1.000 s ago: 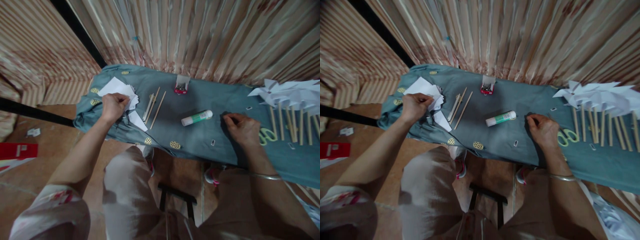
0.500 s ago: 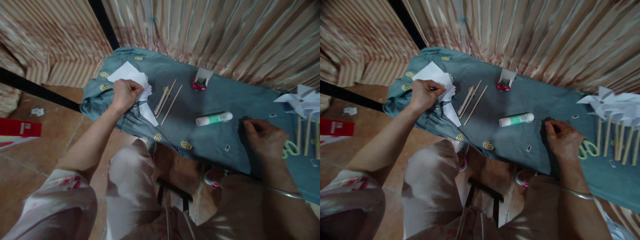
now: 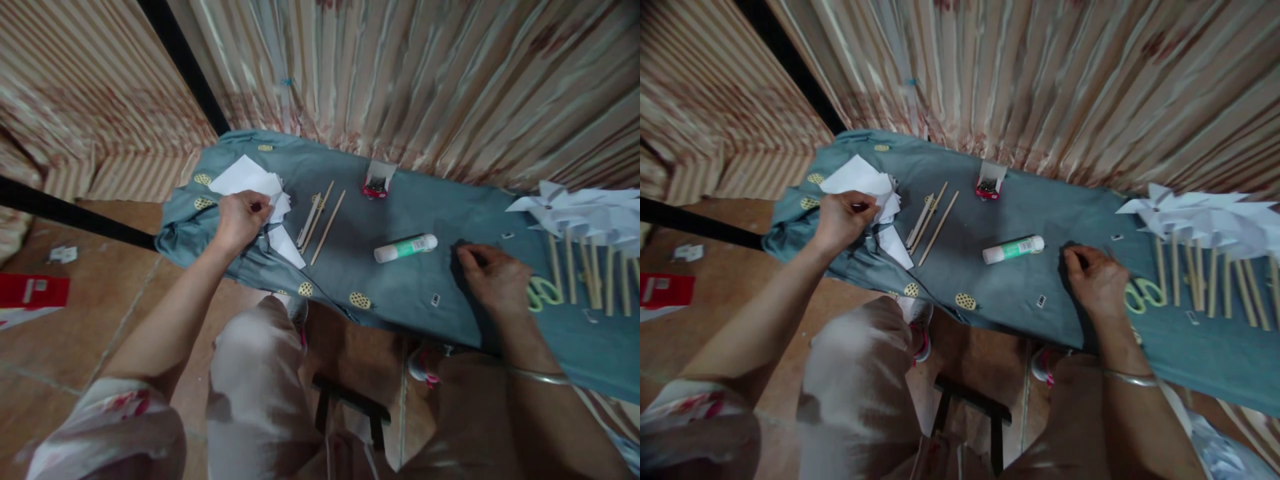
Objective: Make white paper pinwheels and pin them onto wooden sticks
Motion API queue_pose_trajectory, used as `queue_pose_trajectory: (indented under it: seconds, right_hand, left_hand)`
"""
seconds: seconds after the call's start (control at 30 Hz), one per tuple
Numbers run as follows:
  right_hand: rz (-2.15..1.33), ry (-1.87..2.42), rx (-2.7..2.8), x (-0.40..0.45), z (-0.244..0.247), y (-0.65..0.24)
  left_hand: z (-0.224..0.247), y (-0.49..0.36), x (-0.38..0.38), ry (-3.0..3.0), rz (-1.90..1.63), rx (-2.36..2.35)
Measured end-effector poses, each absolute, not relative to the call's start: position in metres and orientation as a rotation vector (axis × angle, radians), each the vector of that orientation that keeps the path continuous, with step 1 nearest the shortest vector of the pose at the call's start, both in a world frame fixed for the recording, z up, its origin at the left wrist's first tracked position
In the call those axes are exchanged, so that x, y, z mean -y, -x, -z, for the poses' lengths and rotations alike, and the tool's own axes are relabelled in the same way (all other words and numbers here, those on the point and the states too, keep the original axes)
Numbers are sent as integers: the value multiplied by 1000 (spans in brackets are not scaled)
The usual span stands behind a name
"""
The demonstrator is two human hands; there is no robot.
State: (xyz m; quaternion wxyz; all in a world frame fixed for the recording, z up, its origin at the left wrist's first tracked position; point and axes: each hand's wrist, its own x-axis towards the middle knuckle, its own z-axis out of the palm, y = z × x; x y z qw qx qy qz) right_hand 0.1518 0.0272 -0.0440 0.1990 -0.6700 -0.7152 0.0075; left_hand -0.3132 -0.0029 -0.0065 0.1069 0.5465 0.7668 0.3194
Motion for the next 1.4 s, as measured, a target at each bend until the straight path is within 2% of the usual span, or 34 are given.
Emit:
queue_pose_trajectory:
  seconds: [0.3,0.5,0.7,0.83,0.97,1.13,1.23,1.27,1.4]
  right_hand:
    - [-113,1746,2033,-27,46,-149]
    - [-153,1750,2033,-26,43,-145]
    - [-222,1729,2016,-21,31,-144]
    - [-272,1745,1998,-17,21,-148]
    - [-318,1735,1961,-13,12,-156]
    - [-443,1721,1877,-9,9,-165]
    - [-481,1700,1816,-9,10,-168]
    - [-526,1674,1766,-10,10,-169]
    - [-1165,1263,1112,-10,5,-172]
  left_hand:
    - [-1,310,7,-1653,-796,-2325]
    - [-9,312,6,-1541,-839,-2346]
    - [-40,305,7,-1499,-992,-2373]
    - [-70,277,9,-1461,-1290,-2358]
    - [-90,235,15,-1512,-1379,-2180]
    - [-80,181,18,-1598,-1538,-1947]
    - [-64,137,16,-1578,-1512,-1736]
    - [-59,120,16,-1501,-1486,-1657]
    - [-39,55,16,-1077,-1322,-1380]
